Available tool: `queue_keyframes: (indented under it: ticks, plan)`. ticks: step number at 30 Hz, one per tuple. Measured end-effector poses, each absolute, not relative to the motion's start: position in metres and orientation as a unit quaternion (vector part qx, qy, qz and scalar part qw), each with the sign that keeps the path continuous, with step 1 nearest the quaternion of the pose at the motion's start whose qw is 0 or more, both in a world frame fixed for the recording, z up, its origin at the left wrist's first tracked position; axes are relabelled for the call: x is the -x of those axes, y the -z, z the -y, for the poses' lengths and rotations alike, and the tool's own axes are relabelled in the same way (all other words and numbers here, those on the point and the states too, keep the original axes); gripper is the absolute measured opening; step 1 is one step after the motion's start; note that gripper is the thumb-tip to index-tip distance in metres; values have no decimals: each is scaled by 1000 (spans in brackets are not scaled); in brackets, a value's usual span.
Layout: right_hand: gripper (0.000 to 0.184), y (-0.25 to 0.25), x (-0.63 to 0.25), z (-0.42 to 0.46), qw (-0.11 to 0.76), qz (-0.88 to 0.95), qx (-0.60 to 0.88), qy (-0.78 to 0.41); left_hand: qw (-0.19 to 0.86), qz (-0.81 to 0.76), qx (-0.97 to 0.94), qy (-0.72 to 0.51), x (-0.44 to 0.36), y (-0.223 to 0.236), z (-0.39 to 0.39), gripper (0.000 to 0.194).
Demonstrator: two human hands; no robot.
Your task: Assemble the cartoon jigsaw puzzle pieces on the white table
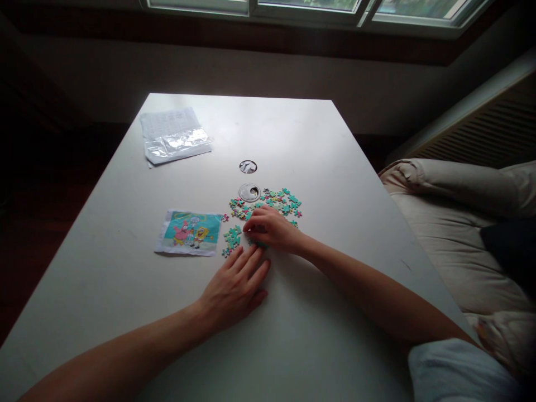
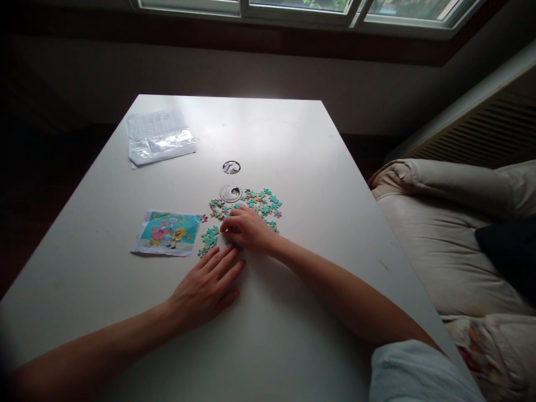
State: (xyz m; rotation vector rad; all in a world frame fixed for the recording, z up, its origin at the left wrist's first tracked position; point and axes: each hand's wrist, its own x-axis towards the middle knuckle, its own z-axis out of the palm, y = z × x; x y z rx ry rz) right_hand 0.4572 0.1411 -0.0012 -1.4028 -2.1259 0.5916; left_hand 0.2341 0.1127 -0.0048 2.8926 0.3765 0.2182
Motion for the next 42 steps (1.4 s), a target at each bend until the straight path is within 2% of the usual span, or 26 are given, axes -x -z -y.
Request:
queue_keyframes:
  ticks: [33,42]
  plan:
    - [11,4,-461,-143,248,803,503,-202,113,-130,-983,-66,-234,3,-113,51]
    - [7,5,-460,-142,247,803,509,-187,109,-132,-983,-65,-234,4,-113,52]
